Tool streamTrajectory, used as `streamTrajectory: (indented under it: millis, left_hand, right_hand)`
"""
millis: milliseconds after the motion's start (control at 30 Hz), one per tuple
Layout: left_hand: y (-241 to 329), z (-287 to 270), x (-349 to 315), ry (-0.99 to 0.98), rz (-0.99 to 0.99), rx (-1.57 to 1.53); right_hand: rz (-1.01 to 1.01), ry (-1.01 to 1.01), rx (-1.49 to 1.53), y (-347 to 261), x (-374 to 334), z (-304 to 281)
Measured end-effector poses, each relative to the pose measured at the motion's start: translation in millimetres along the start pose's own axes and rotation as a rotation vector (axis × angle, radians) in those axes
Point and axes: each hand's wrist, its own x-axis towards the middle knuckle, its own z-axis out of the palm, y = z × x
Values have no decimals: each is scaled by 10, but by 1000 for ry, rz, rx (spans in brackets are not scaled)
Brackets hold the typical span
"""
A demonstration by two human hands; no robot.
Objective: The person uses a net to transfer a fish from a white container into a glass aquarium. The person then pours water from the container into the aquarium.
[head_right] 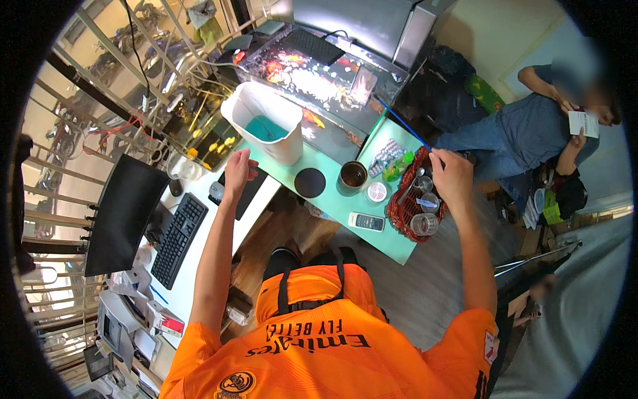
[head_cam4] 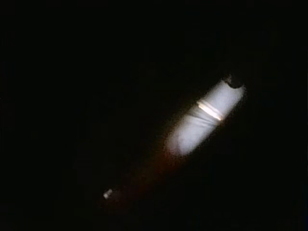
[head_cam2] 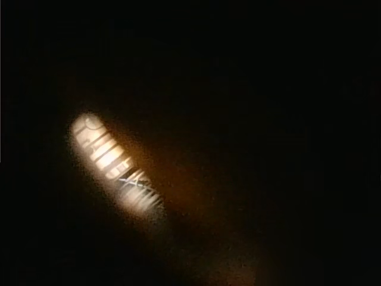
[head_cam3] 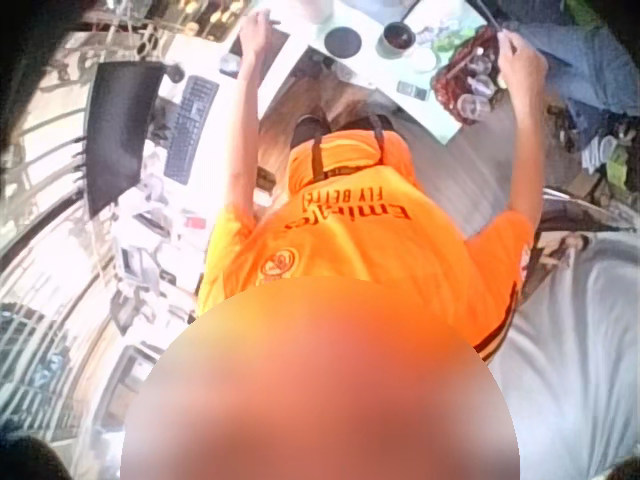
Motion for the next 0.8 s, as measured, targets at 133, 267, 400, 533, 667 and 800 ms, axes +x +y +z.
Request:
streamTrajectory:
  millis: [133, 267, 400, 533, 667, 800]
  left_hand:
    - [323, 140, 365, -74, -75, 84]
    - [385, 273, 497, -67, -79, 167]
    - [401, 328, 554, -33, -31, 170]
    - [376, 305, 536, -34, -29, 163]
    - [296, 207, 495, -4, 24, 252]
    - [234, 76, 537, -20, 42, 271]
  right_hand:
    - [61, 26, 54, -128, -80, -15]
    - [124, 49, 70, -234, -131, -33]
    - [248, 56, 148, -306, -160, -88]
    - [387, 23, 221, -283, -173, -181]
    - [412, 63, 369, -208, -229, -193]
    - [432, 39, 385, -84, -227, -185]
